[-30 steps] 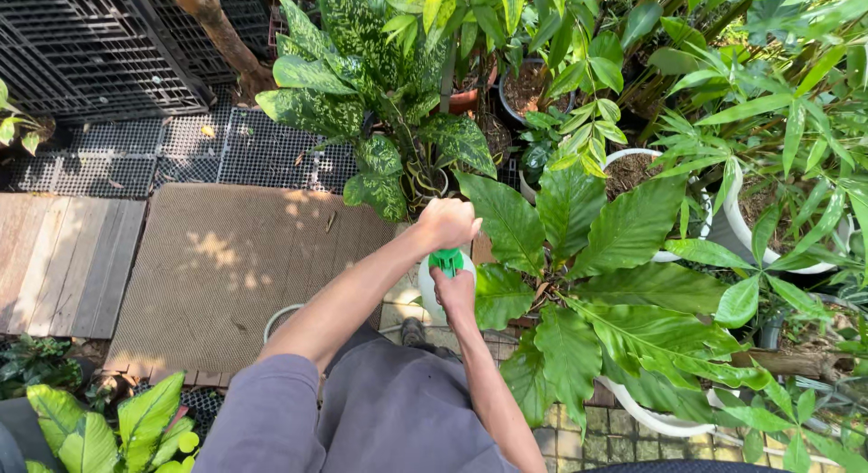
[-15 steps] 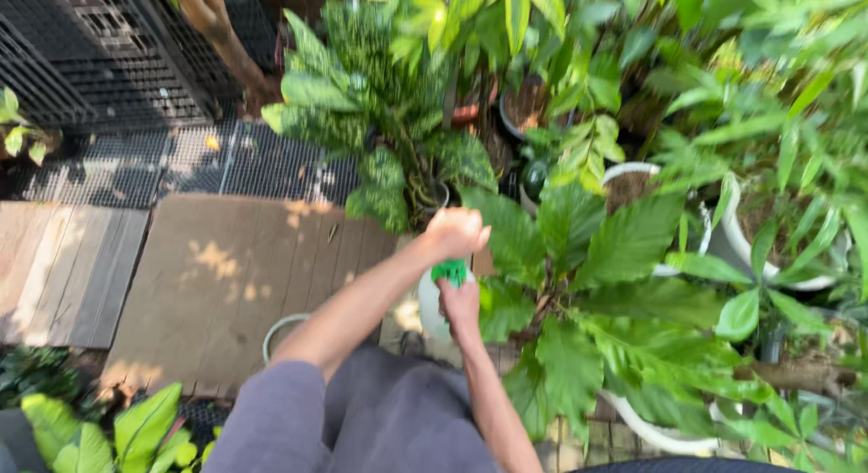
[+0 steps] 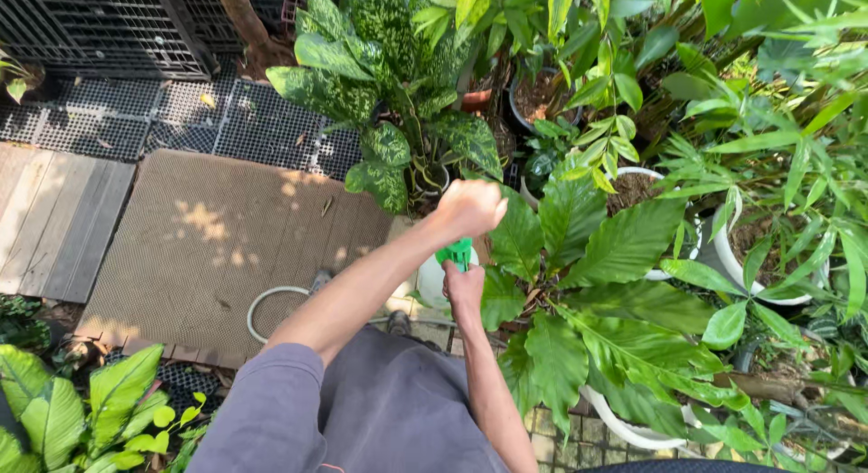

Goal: The person uses a handheld pump sprayer to mist water onto several potted plants arranged on a tiled patio. They move between different plants, spraying leaves and soil, then briefly pump the sprayer to build pressure before continuing.

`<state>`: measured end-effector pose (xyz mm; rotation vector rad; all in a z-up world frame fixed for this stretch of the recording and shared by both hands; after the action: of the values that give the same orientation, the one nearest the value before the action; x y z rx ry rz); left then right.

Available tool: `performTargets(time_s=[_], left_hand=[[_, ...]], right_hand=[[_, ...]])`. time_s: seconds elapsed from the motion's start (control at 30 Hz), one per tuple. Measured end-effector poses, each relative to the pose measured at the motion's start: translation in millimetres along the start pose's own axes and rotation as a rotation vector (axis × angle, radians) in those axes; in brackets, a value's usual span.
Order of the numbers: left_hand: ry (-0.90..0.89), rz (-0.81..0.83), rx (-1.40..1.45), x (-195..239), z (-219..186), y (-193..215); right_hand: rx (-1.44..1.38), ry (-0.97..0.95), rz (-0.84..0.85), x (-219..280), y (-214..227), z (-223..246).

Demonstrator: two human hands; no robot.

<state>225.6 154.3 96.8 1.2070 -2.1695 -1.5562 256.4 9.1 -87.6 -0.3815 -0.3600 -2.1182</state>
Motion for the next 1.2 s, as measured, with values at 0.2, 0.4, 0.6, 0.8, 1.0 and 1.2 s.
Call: performTargets(time_s=[0.2,0.4,0.6,0.8,1.0,1.2], left_hand=[[0.100,0.065,-0.001,-10.6,17.2,2.8],[0.111,0.166,0.004,30.0,14.9,-28.4],[0.170,0.225,0.036,4.8,22.6,-13.2],[0.278,0.150,0.013,30.9,41.4,-10.1],[0.081,-0.015,-0.055,7.0,6.1,21.2],[-0.004,-0.291,-0.134,9.5,1.1,71.8]], right_hand=[[-0.147,-0.024,0.026,0.7,-11.5,-1.4],[-0.075,-0.049,0.022,16.9,-8.7,-12.9],[-0.036,-0.080,0.013,11.0,-11.9,-18.4],[0.027,0.005,0.039,8.9,-14.8,-6.5],[-0.007,0.021,0.045,1.1,-17.3,1.8],[-0.047,0.082,-0.040,7.5,-11.2,0.3]])
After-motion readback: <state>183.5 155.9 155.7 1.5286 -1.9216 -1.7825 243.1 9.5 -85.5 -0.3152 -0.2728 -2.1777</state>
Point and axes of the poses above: each hand's wrist, its own x-axis away from the middle knuckle, its own y-axis out of the back of the hand, z = x × y, the point moved 10 cm from there along -x, towards the middle knuckle, and after that the axes turned 8 degrees about -x, right-handed, at the moved point
